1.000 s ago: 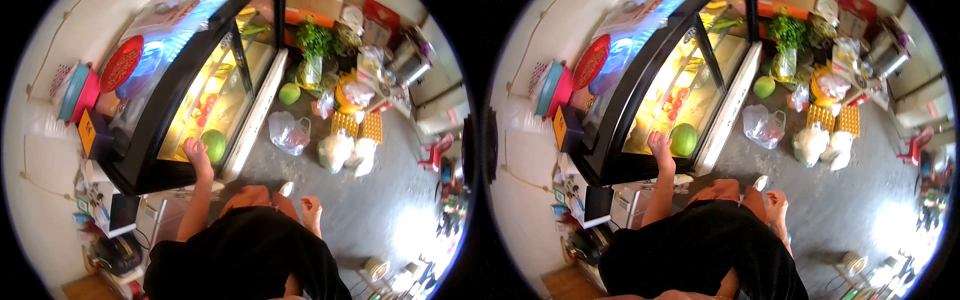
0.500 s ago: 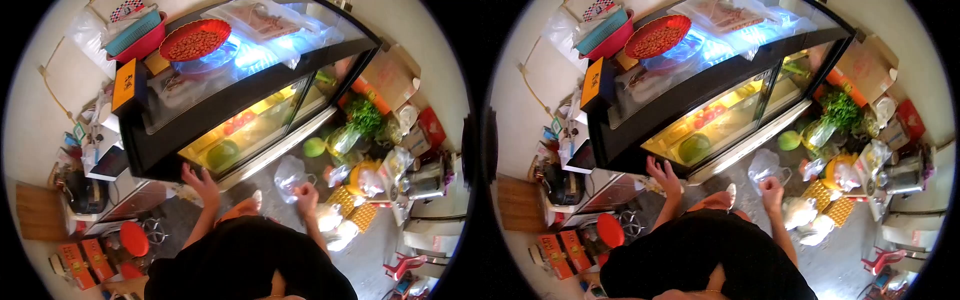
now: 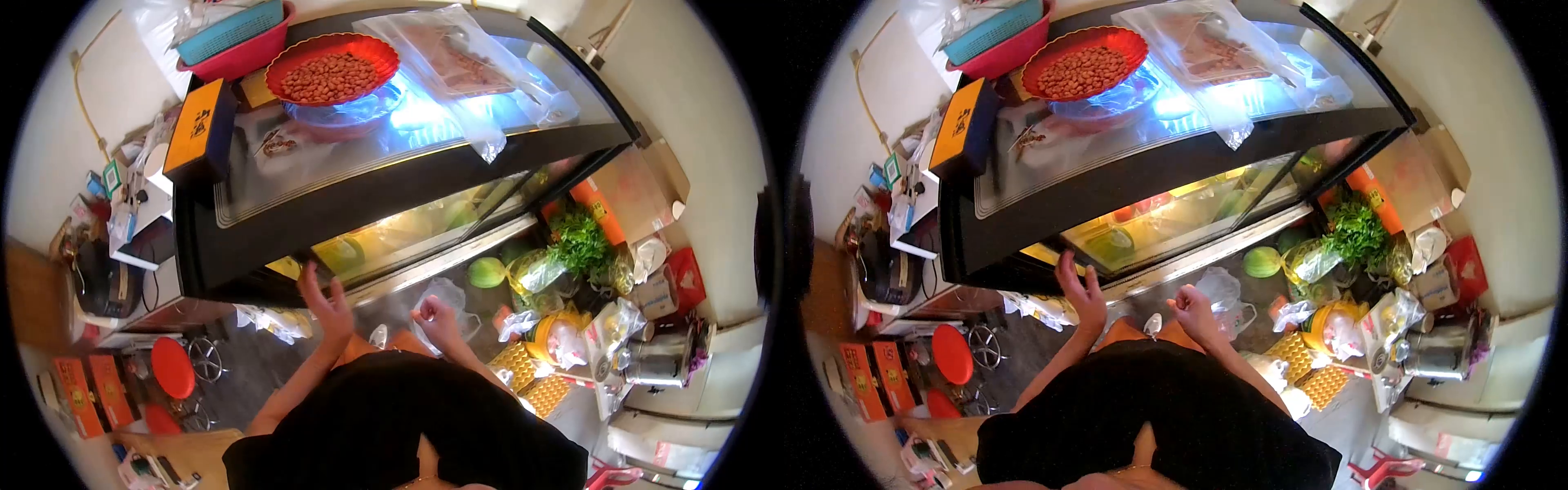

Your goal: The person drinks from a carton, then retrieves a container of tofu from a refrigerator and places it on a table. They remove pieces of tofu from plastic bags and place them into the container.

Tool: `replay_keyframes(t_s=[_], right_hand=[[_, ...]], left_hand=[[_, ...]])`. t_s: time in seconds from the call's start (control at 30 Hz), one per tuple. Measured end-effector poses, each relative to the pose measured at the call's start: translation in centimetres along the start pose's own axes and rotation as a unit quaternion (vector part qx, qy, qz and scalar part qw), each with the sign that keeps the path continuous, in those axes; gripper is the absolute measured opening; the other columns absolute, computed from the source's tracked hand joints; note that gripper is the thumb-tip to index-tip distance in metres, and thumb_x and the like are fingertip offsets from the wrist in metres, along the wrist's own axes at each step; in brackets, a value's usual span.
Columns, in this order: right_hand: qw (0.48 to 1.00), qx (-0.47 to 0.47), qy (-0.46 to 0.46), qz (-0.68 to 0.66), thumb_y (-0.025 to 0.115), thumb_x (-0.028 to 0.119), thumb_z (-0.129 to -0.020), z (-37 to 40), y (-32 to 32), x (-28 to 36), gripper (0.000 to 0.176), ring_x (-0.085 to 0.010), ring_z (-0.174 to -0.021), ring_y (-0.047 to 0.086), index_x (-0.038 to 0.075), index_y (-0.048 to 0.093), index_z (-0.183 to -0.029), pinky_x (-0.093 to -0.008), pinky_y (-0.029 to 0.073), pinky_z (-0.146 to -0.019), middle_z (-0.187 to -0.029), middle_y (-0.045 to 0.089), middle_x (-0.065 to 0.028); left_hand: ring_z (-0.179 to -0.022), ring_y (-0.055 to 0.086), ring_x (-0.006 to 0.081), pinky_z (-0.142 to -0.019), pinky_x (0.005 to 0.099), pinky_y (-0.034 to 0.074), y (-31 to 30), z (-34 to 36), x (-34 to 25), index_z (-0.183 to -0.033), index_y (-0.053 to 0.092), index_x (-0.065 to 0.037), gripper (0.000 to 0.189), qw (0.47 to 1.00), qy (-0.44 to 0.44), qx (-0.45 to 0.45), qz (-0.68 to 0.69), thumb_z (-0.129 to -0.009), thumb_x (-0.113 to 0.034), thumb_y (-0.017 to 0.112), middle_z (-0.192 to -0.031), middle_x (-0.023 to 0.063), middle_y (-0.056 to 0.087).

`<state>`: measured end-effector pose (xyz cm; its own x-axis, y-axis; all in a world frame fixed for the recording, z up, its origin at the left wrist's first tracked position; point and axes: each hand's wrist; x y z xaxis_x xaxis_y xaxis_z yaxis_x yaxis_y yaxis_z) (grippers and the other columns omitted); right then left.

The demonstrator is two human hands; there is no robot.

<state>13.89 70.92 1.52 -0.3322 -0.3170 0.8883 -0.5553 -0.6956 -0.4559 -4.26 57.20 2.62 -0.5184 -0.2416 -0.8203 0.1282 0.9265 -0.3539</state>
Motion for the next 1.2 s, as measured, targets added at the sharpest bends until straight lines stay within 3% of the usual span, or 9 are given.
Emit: replay_keyframes(t_s=[0.23,0.27,0.67,0.8,0.93,0.97,1.03,1.1,1.2], right_hand=[[1.0,-0.002,-0.028,-0.005,0.073,0.008,-0.077,-0.5,-3.1,-1.1,0.031,-0.012,-0.06,0.039,0.003,0.044,-0.066,-0.0271,0.035,-0.055,-0.062,0.041,-0.0021],[1.0,-0.009,-0.019,-0.007,0.073,0.008,-0.077,-0.1,-3.7,-1.1,0.031,-0.0116,-0.06,0.039,0.003,0.045,-0.066,-0.027,0.035,-0.055,-0.062,0.041,-0.0019],[0.996,-0.015,0.08,-0.029,0.075,0.016,-0.077,4.7,-9.3,-3.3,0.032,-0.0111,-0.059,0.047,0.003,0.046,-0.068,-0.0274,0.039,-0.055,-0.062,0.046,-0.0034],[0.998,0.007,-0.007,0.058,0.073,0.018,-0.079,2.2,-9.5,-4.1,0.025,-0.0166,-0.061,0.053,0.002,0.054,-0.08,-0.0308,0.044,-0.058,-0.067,0.055,-0.0079],[0.991,0.041,-0.104,0.074,0.063,0.018,-0.088,-3.7,-7.9,-3.3,0.021,-0.024,-0.068,0.062,-0.001,0.058,-0.096,-0.0354,0.048,-0.064,-0.078,0.064,-0.0157],[0.996,0.07,-0.034,0.036,0.061,0.018,-0.09,-5.4,-7.4,-1.4,0.021,-0.0247,-0.069,0.063,-0.002,0.059,-0.096,-0.0359,0.048,-0.064,-0.08,0.065,-0.0169],[0.989,0.087,-0.112,0.031,0.055,0.017,-0.094,-10.7,-5.3,-3.4,0.021,-0.0194,-0.069,0.063,-0.003,0.059,-0.098,-0.0321,0.05,-0.064,-0.077,0.064,-0.0135],[0.98,0.126,-0.005,-0.153,0.053,0.02,-0.096,-15.5,-2.6,-2.7,0.025,-0.0123,-0.071,0.062,-0.004,0.061,-0.097,-0.0259,0.051,-0.065,-0.078,0.064,-0.0067],[0.934,0.149,0.156,-0.284,0.048,0.013,-0.098,-22.5,1.3,-2.9,0.022,-0.0237,-0.084,0.067,-0.004,0.056,-0.108,-0.0335,0.057,-0.083,-0.094,0.064,-0.0136]], left_hand=[[-0.122,0.043,0.0418,-0.105,0.0479,0.031,10.0,0.1,-5.0,-0.138,0.036,0.0,0.055,0.995,0.055,0.076,0.023,-0.089,-0.012,0.058,-0.131,0.0244,0.045],[-0.125,0.04,0.0412,-0.106,0.0464,0.03,11.5,-0.3,-5.8,-0.138,0.037,0.001,0.054,0.986,0.042,0.112,0.116,-0.089,-0.013,0.057,-0.133,0.0263,0.042],[-0.126,0.046,0.0365,-0.105,0.0392,0.036,27.4,-1.4,-10.8,-0.131,0.043,0.008,0.051,0.948,0.073,0.242,0.191,-0.09,-0.016,0.06,-0.131,0.0264,0.049],[-0.122,0.051,0.0283,-0.098,0.0371,0.045,22.5,0.2,-9.1,-0.131,0.045,0.005,0.052,0.926,0.01,0.299,0.23,-0.089,-0.019,0.064,-0.128,0.0202,0.054],[-0.097,0.063,0.0224,-0.08,0.0343,0.054,14.8,4.1,-4.7,-0.112,0.055,0.003,0.033,0.934,-0.143,0.29,0.152,-0.089,-0.018,0.064,-0.108,0.0142,0.064],[-0.087,0.063,0.0191,-0.074,0.0317,0.053,12.9,5.4,-3.5,-0.103,0.056,0.003,0.026,0.942,-0.152,0.265,0.141,-0.09,-0.018,0.064,-0.098,0.0112,0.064],[-0.071,0.06,0.0129,-0.064,0.027,0.051,9.5,7.8,-0.6,-0.09,0.057,0.001,0.019,0.931,-0.219,0.25,0.149,-0.091,-0.018,0.063,-0.081,0.0061,0.064],[-0.061,0.056,0.0075,-0.057,0.0225,0.047,5.6,9.8,-0.3,-0.082,0.058,-0.002,0.02,0.925,-0.271,0.233,0.129,-0.093,-0.019,0.06,-0.069,0.0018,0.06],[-0.061,0.056,0.0079,-0.056,0.023,0.046,0.3,12.4,-1.1,-0.081,0.058,-0.002,0.021,0.913,-0.333,0.19,0.138,-0.095,-0.019,0.058,-0.069,0.0021,0.06]])
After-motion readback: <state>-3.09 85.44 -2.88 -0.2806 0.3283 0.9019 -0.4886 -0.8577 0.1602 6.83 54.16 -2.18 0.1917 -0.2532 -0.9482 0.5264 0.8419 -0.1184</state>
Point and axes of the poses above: each hand's wrist, its own z-axis away from the middle knuckle, its own y-axis out of the palm, x = y × z
